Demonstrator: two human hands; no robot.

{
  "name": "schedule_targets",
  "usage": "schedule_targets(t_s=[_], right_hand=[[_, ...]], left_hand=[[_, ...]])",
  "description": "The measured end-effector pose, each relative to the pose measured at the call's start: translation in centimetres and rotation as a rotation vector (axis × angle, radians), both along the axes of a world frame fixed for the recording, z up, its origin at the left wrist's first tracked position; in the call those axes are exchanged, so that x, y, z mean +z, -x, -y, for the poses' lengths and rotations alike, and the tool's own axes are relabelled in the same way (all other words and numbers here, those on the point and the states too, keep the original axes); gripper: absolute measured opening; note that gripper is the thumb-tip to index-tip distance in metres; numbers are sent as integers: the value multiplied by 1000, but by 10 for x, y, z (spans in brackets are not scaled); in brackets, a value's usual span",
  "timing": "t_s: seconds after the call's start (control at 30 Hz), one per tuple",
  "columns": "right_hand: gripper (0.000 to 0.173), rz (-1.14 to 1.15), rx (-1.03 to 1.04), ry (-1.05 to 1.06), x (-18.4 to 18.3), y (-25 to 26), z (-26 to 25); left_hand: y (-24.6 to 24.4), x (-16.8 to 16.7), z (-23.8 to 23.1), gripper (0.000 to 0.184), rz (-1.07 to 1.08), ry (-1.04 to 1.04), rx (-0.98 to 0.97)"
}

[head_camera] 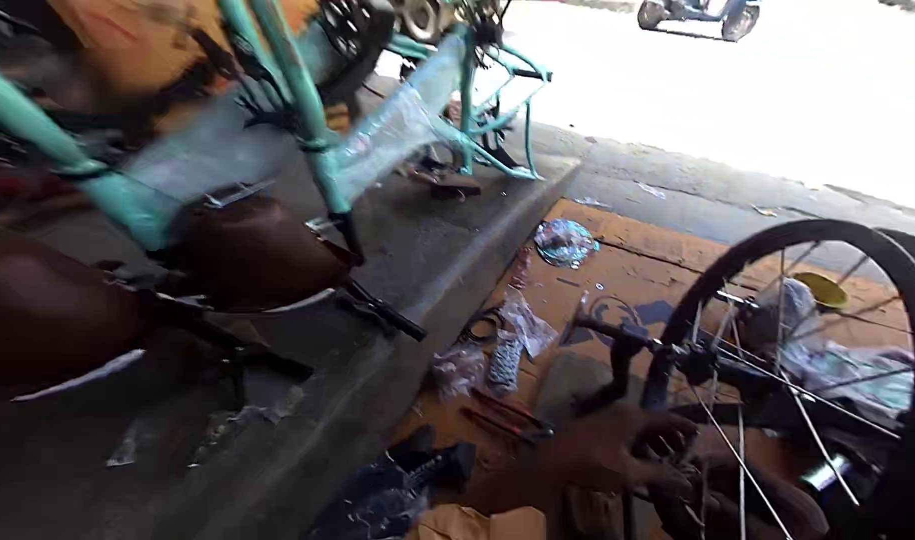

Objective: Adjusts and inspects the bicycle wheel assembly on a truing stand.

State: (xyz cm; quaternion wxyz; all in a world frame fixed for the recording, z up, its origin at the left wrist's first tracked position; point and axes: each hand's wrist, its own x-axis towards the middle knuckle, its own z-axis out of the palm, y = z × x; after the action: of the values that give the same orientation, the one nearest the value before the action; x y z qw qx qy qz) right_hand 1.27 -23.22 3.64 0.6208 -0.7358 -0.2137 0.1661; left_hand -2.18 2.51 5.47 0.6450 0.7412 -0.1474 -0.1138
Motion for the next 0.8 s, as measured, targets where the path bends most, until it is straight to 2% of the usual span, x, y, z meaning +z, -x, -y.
schedule_targets(t_s=[0.13, 0.23, 0.33, 0.53, 0.6, 0.73, 0.8], right_hand=[[36, -59, 70, -120, -7, -9, -8], [39, -62, 84, -139, 4, -4, -11], [43, -57, 51, -67, 20, 3, -13], [40, -76, 24, -15, 12, 9, -7], [43, -73, -14, -3, 12, 12, -10], [42, 14, -99, 172, -3, 11, -15], [37, 4, -85, 155, -7, 6, -13]], left_hand=[[-3, 1, 0, 48, -130, 24, 15], [-5, -7, 12, 37, -119, 56, 83], [-13, -12, 13, 37, -92, 62, 40], [-8, -14, 8, 28, -29, -33, 2], [-6, -12, 7, 36, 11, -77, -25], [-1, 1, 20, 41, -70, -146, 101], [2, 11, 24, 41, -88, -228, 136]])
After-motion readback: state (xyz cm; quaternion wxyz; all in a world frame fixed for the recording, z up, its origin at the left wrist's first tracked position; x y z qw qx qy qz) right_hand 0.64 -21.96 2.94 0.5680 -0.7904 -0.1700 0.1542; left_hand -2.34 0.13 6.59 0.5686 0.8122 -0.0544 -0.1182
